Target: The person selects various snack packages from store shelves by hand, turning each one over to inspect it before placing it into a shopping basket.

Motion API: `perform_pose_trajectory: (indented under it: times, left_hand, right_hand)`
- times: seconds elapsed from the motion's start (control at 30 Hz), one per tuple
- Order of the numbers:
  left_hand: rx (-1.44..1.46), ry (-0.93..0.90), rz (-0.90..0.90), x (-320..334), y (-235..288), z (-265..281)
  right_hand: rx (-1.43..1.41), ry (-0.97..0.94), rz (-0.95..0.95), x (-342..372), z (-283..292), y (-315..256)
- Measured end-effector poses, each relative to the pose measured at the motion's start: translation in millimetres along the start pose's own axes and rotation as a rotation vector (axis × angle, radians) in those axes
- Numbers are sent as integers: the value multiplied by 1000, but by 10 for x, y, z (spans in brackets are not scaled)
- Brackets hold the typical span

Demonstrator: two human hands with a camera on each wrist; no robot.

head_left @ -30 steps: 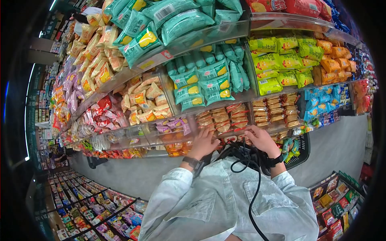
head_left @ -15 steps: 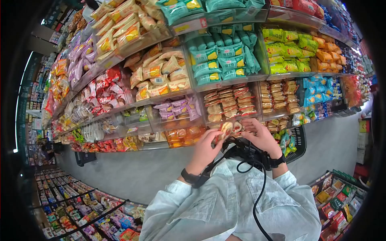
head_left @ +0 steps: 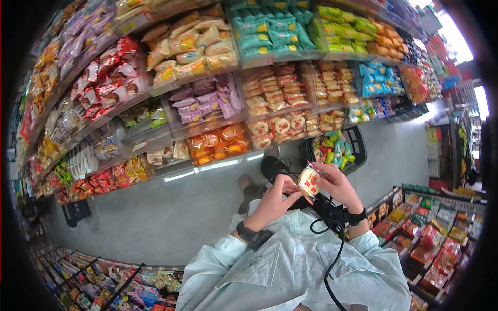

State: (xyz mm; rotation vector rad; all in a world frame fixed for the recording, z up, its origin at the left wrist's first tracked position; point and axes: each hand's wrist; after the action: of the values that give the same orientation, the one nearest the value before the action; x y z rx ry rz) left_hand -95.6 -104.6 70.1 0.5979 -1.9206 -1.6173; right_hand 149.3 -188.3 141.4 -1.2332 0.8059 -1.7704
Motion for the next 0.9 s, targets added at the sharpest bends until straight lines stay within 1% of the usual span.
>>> perform_pose_trajectory:
  times: [0.13, 0.23, 0.33, 0.4, 0.53, 0.63, 0.73, 0.77, 0.87, 0.9]
  left_hand:
    - [-171, -133, 95, 37, 257, -164]
    - [-365, -212, -2, -5, 165, -361]
    - [-376, -284, 50, -71, 224, -610]
    - [-411, -342, 31, -177, 244, -827]
    - [-476, -385, -18, -479, 126, -1498]
    - [-606, -443, -107, -770, 26, -2099]
    - [-621, -484, -30, -1162, 30, -2669]
    - [-637, -482, -26, -1303, 61, -2823]
    - [-800, -192, -135, -1799, 63, -3160]
    - [-743, -98, -128, -1984, 108, -3220]
  right_hand:
    - [-232, 145, -39, 374, 6, 189]
    - [-334, 244, -30, 529, 70, 243]
    - [-381, 329, -5, 662, 185, 446]
    - [-453, 361, -5, 780, 345, 617]
    - [-617, 419, 17, 1009, 813, 1137]
    - [-705, 525, 82, 1220, 1261, 1550]
    - [-676, 611, 103, 1424, 1725, 1889]
    - [-631, 684, 143, 1472, 1835, 1969]
    - [-317, 814, -34, 1802, 2256, 2054]
    - [-195, 941, -72, 1879, 2335, 2064]
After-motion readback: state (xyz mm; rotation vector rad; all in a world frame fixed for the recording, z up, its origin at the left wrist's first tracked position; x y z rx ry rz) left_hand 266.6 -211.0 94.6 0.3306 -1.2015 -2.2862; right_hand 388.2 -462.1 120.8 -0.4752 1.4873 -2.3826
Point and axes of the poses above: each hand's wrist, its own x-axis away from the middle knuckle, its own z-axis out of the back of the hand, y = z × x, and after that the axes turned 3 degrees about -x, right-handed
